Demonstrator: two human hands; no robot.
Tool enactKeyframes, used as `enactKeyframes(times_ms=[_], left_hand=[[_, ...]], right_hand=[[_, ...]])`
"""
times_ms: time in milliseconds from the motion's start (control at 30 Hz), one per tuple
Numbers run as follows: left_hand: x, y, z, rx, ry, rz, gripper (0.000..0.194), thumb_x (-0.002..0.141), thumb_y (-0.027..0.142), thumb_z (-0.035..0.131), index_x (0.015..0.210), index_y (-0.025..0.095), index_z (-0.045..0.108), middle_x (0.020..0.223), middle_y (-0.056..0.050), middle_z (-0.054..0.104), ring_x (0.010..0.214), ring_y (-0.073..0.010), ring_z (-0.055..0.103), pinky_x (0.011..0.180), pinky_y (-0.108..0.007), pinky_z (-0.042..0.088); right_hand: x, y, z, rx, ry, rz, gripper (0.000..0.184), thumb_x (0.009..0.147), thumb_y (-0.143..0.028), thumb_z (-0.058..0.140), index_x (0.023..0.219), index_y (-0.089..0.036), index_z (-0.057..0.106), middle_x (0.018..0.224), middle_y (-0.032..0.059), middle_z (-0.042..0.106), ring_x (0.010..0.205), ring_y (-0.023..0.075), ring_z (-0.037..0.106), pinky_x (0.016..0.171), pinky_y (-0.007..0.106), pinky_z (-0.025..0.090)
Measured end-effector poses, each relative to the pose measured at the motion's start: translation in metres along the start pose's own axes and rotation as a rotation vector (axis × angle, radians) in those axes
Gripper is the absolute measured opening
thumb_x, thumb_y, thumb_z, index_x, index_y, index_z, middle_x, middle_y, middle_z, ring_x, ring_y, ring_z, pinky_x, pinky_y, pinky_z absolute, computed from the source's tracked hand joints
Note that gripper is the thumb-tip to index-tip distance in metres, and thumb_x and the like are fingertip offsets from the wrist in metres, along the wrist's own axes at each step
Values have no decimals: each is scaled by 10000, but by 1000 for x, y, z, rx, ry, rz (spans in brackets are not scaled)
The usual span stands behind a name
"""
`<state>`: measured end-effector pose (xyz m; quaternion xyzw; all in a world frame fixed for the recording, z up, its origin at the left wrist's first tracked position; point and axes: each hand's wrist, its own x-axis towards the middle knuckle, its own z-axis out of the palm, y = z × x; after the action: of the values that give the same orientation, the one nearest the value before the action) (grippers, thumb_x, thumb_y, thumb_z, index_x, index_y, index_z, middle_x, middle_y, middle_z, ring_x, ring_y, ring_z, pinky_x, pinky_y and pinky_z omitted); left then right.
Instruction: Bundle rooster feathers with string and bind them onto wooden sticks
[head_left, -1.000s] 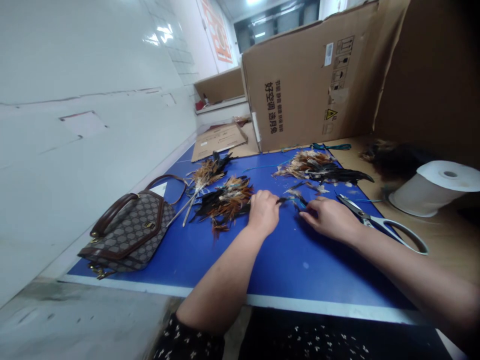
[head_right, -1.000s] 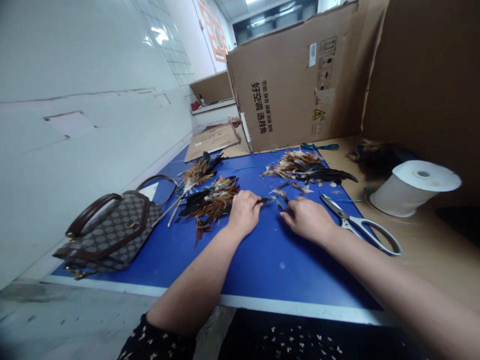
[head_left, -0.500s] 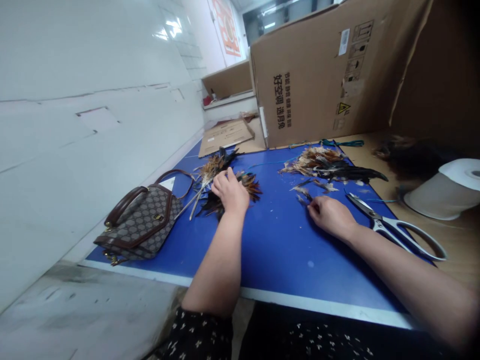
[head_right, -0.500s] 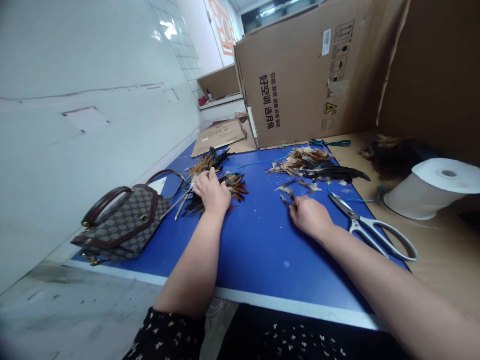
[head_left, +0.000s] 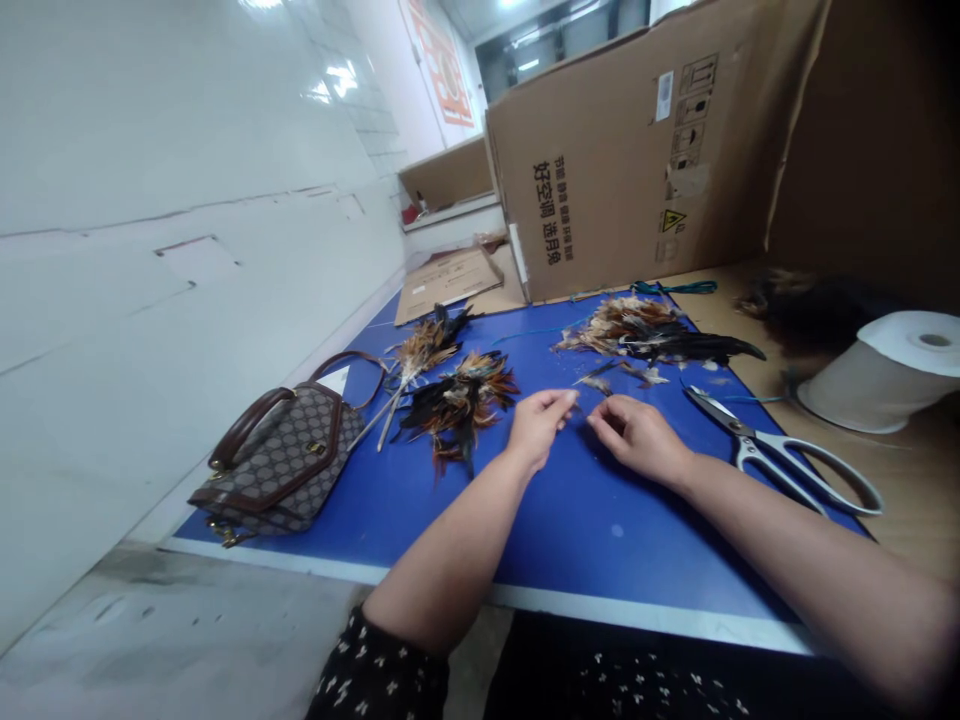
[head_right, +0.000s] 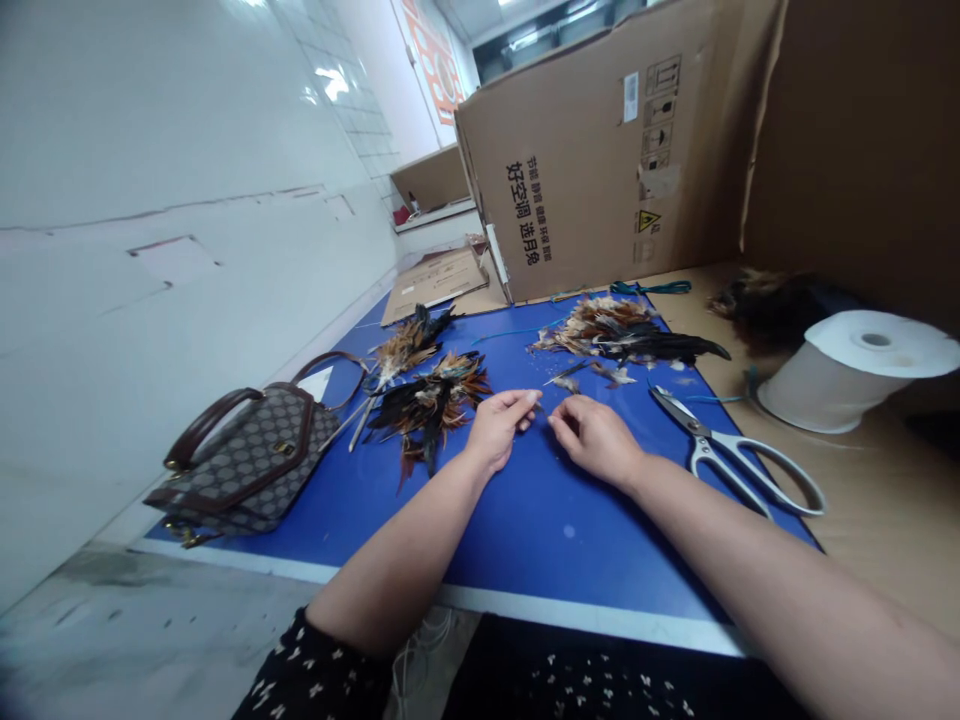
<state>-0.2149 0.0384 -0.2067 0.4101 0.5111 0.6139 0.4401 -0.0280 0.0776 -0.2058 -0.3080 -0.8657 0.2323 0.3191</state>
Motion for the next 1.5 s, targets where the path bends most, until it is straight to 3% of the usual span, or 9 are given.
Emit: enactKeyframes(times_ms=[133, 233, 333, 500, 767, 1033, 1200, 1367, 1500], left_hand=[[-1, 4, -3, -3, -6, 32, 360, 790, 467, 839, 910, 130, 797, 766, -34, 714, 588, -70, 514, 582, -218, 383], [-1, 4, -2, -59, 33, 8, 388, 814, 504, 815, 869, 128, 739, 907, -93, 766, 681, -111, 647, 676, -250, 493], [-1, 4, -1, -148, 18, -77, 431, 806, 523, 826, 912, 137, 665, 901, -110, 763, 759, -196, 746, 729, -323, 570], [-2, 1, 2, -166, -24, -114, 429, 847, 518, 797, 962, 136, 638, 772, -37, 686, 611, -157, 702, 647, -325, 597], [-6, -1, 9, -182, -46, -179, 384, 851, 435, 820, 976, 90, 706, 806, -68, 696, 624, -143, 678, 665, -354, 625], [-2, 3, 7, -334, 62, -120, 428, 752, 458, 900, 901, 98, 722, 847, -75, 715, 732, -154, 692, 748, -336, 590], [2, 3, 5, -406, 111, -62, 467, 717, 484, 919, 902, 112, 707, 784, -37, 671, 642, -90, 587, 602, -221, 428], [3, 5, 6, -448, 125, -48, 393, 776, 448, 888, 825, 122, 673, 705, 3, 557, 588, -61, 447, 547, -216, 285], [3, 7, 4, -435, 121, -41, 440, 766, 445, 895, 1013, 111, 748, 661, 34, 475, 588, -67, 390, 547, -226, 249]], right_hand=[[1, -7, -11, -255, 29, 60, 371, 1058, -441, 429, 942, -200, 687, 966, 98, 728, 855, 220, 679, 766, 309, 481], [3, -3, -21, -559, 122, 206, 423, 1054, -497, 411, 1101, -183, 691, 1136, 155, 716, 921, 272, 706, 730, 338, 480], [7, 9, -24, -684, 19, 316, 437, 1027, -496, 456, 1145, -143, 685, 1193, 211, 696, 898, 302, 725, 702, 358, 488], [12, 23, -20, -606, -89, 378, 326, 1033, -346, 438, 993, -161, 703, 1046, 178, 745, 871, 276, 735, 706, 344, 485], [6, 10, -14, -201, 203, 119, 245, 1019, -379, 501, 966, -210, 670, 980, 92, 749, 888, 236, 695, 802, 332, 499], [3, 6, -7, -49, 168, 2, 247, 1029, -382, 509, 944, -200, 654, 927, 91, 730, 838, 224, 673, 794, 338, 499], [2, 9, -4, -18, 128, -28, 242, 1020, -384, 526, 907, -208, 648, 887, 83, 728, 801, 223, 670, 744, 337, 497], [2, 8, -3, -11, 102, -49, 230, 1020, -372, 531, 900, -211, 644, 867, 76, 717, 776, 215, 654, 738, 341, 491], [1, 6, -3, -5, 80, -44, 228, 1021, -372, 529, 912, -210, 648, 876, 74, 714, 786, 216, 652, 748, 343, 489]])
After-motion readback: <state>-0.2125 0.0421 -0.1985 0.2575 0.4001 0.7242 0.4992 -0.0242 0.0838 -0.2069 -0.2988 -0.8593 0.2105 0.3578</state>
